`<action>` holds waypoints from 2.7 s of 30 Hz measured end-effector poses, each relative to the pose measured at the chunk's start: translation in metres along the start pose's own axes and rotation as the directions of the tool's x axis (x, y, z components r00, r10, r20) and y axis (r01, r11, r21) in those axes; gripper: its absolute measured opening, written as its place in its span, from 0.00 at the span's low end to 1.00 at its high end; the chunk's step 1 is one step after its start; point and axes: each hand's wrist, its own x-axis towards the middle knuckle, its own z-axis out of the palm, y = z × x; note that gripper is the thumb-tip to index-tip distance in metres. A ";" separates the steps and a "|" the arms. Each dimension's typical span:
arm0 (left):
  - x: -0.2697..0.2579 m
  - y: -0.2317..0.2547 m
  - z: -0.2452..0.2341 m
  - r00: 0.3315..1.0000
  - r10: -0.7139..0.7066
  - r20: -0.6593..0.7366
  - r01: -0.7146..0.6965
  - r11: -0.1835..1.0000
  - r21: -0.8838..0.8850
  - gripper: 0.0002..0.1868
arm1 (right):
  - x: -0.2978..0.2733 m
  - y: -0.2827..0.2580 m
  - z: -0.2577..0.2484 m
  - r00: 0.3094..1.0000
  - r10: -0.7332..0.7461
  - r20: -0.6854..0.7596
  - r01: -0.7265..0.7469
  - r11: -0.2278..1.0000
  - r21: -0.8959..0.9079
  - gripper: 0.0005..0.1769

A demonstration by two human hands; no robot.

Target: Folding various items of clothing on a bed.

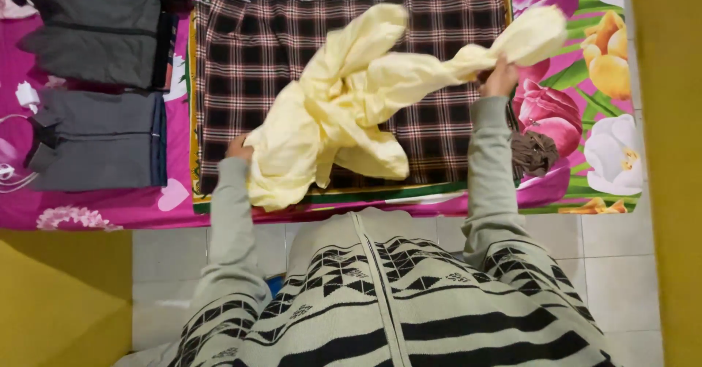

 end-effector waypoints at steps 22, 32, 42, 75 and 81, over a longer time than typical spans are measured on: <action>-0.028 -0.008 0.051 0.835 0.182 -0.518 -0.405 0.841 -0.358 0.17 | -0.271 0.163 -0.015 0.513 0.223 0.829 0.858 -0.085 -0.507 0.09; -0.103 -0.065 -0.045 0.746 -0.248 -0.618 0.070 0.952 -0.296 0.30 | -0.288 0.062 0.014 0.211 0.803 0.558 0.476 0.414 -0.776 0.16; -0.045 -0.021 0.065 0.879 0.429 -0.209 -0.183 0.707 0.683 0.34 | -0.267 0.072 0.098 0.575 0.387 0.721 0.738 0.136 -0.661 0.27; 0.083 0.095 0.071 0.977 0.174 -0.120 -0.211 0.798 -0.565 0.31 | -0.060 0.173 0.038 0.563 0.758 0.330 0.466 0.039 -0.884 0.46; 0.072 0.260 -0.005 0.861 0.408 -0.303 -0.471 0.414 -0.779 0.36 | 0.046 -0.079 0.106 0.859 0.089 0.505 0.382 0.544 -0.747 0.21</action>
